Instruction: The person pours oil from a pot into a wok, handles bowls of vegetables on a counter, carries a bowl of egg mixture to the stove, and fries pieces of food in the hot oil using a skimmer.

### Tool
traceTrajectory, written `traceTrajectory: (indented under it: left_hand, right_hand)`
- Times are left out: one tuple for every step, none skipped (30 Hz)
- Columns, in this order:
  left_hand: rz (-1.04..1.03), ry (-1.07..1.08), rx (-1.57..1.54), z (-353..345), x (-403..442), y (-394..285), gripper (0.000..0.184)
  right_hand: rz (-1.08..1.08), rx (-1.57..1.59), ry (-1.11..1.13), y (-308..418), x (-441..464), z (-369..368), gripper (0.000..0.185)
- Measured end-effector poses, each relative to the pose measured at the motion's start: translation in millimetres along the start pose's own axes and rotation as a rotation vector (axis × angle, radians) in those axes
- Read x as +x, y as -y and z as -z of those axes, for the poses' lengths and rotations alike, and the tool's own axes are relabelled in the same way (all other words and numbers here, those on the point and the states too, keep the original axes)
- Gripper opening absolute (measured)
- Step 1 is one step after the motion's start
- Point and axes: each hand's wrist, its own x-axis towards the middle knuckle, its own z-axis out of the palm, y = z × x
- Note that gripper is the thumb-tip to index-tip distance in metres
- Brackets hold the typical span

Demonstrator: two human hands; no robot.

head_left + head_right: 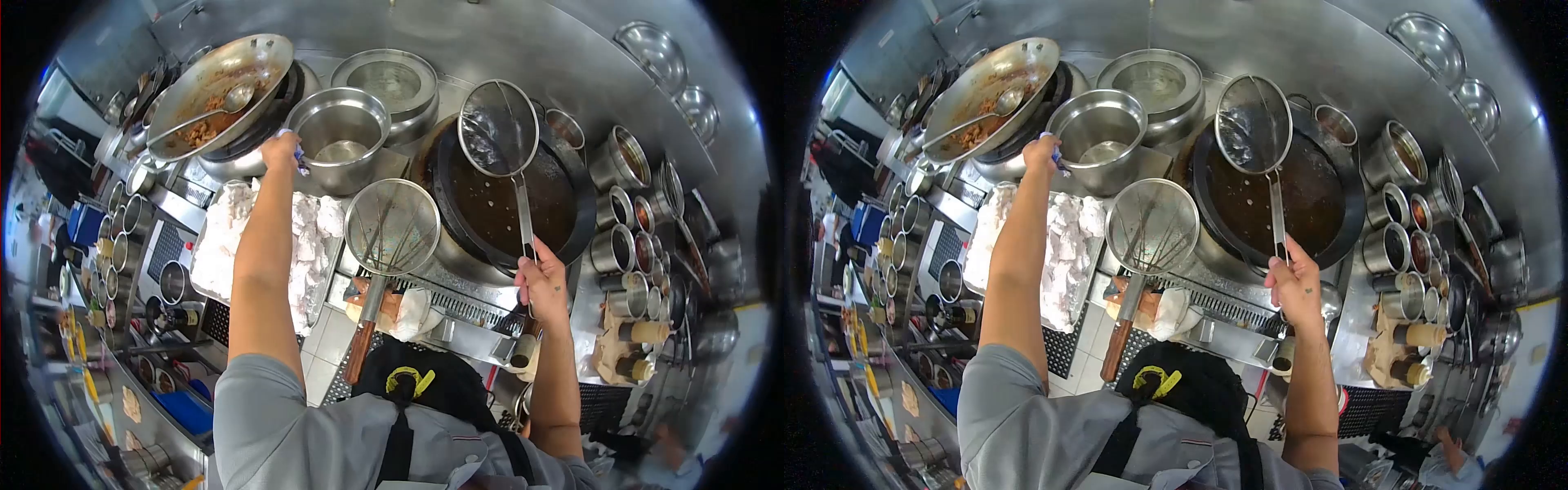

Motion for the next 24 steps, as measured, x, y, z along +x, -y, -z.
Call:
traceTrajectory:
  left_hand:
    - [0.001, -0.005, 0.064, 1, 8, 5, 0.016]
    - [0.003, -0.009, 0.129, 1, 15, 12, 0.017]
    - [0.004, -0.014, 0.195, 2, 15, 10, 0.017]
    - [0.046, 0.03, 0.335, 3, 10, -1, 0.023]
    - [-0.031, 0.091, 0.515, 5, 1, -9, 0.027]
    - [-0.114, 0.153, 0.696, 6, -17, -26, 0.031]
    - [-0.2, 0.214, 0.878, 6, -27, -36, 0.036]
    - [-0.354, 0.139, 0.95, 4, -19, -22, 0.034]
    - [-0.375, 0.07, 0.919, 5, -16, -20, 0.034]
    - [-0.4, 0.004, 0.885, 6, -14, -19, 0.033]
    - [-0.424, -0.056, 0.852, 7, -14, -17, 0.033]
    - [-0.448, -0.099, 0.811, 15, -6, -10, 0.033]
    - [-0.465, -0.071, 0.783, 27, -12, -19, 0.032]
    - [-0.484, -0.024, 0.757, 38, -15, -28, 0.03]
    - [-0.465, 0.03, 0.66, 53, 18, -6, 0.027]
    - [-0.385, 0.105, 0.511, 62, -26, -39, 0.029]
    - [-0.437, 0.053, 0.501, 75, -18, -34, 0.029]
    - [-0.53, 0.046, 0.541, 88, -33, -46, 0.031]
    - [-0.548, 0.063, 0.607, 103, -42, -53, 0.031]
    - [-0.415, 0.342, 0.401, 119, -62, -68, 0.033]
    - [-0.396, 0.316, 0.325, 124, -98, -79, 0.03]
    - [-0.376, 0.438, 0.321, 131, -130, -93, 0.029]
    - [-0.351, 0.557, 0.317, 137, -160, -105, 0.028]
    - [-0.337, 0.639, 0.405, 139, -194, -119, 0.028]
  right_hand:
    - [-0.006, 0.016, 0.023, 5, 4, -8, 0.048]
    - [-0.007, 0.03, 0.047, 9, 9, -18, 0.047]
    - [-0.011, 0.054, 0.089, 16, 14, -29, 0.046]
    - [-0.017, 0.081, 0.129, 25, 17, -43, 0.046]
    - [-0.024, 0.113, 0.168, 30, 21, -57, 0.046]
    - [-0.043, 0.179, 0.212, 28, 28, -71, 0.042]
    - [-0.063, 0.217, 0.254, 36, 31, -88, 0.038]
    - [-0.071, 0.254, 0.297, 39, 35, -105, 0.035]
    - [-0.074, 0.29, 0.341, 42, 43, -120, 0.033]
    - [-0.108, 0.328, 0.397, 46, 51, -135, 0.032]
    - [-0.144, 0.368, 0.448, 48, 59, -148, 0.032]
    - [-0.183, 0.411, 0.492, 48, 67, -161, 0.031]
    - [-0.22, 0.431, 0.492, 47, 79, -176, 0.027]
    - [-0.256, 0.46, 0.476, 44, 91, -188, 0.023]
    - [-0.287, 0.517, 0.464, 41, 99, -198, 0.017]
    - [-0.293, 0.52, 0.43, 39, 106, -207, 0.006]
    - [-0.324, 0.57, 0.532, 36, 116, -210, 0.008]
    - [-0.419, 0.641, 0.544, 36, 118, -211, 0.019]
    - [-0.419, 0.683, 0.586, 38, 112, -208, 0.042]
    - [-0.418, 0.696, 0.61, 34, 107, -205, 0.06]
    - [-0.405, 0.661, 0.586, 32, 97, -199, 0.062]
    - [-0.364, 0.616, 0.572, 26, 87, -192, 0.063]
    - [-0.331, 0.568, 0.561, 18, 75, -184, 0.063]
    - [-0.288, 0.526, 0.565, 4, 63, -176, 0.063]
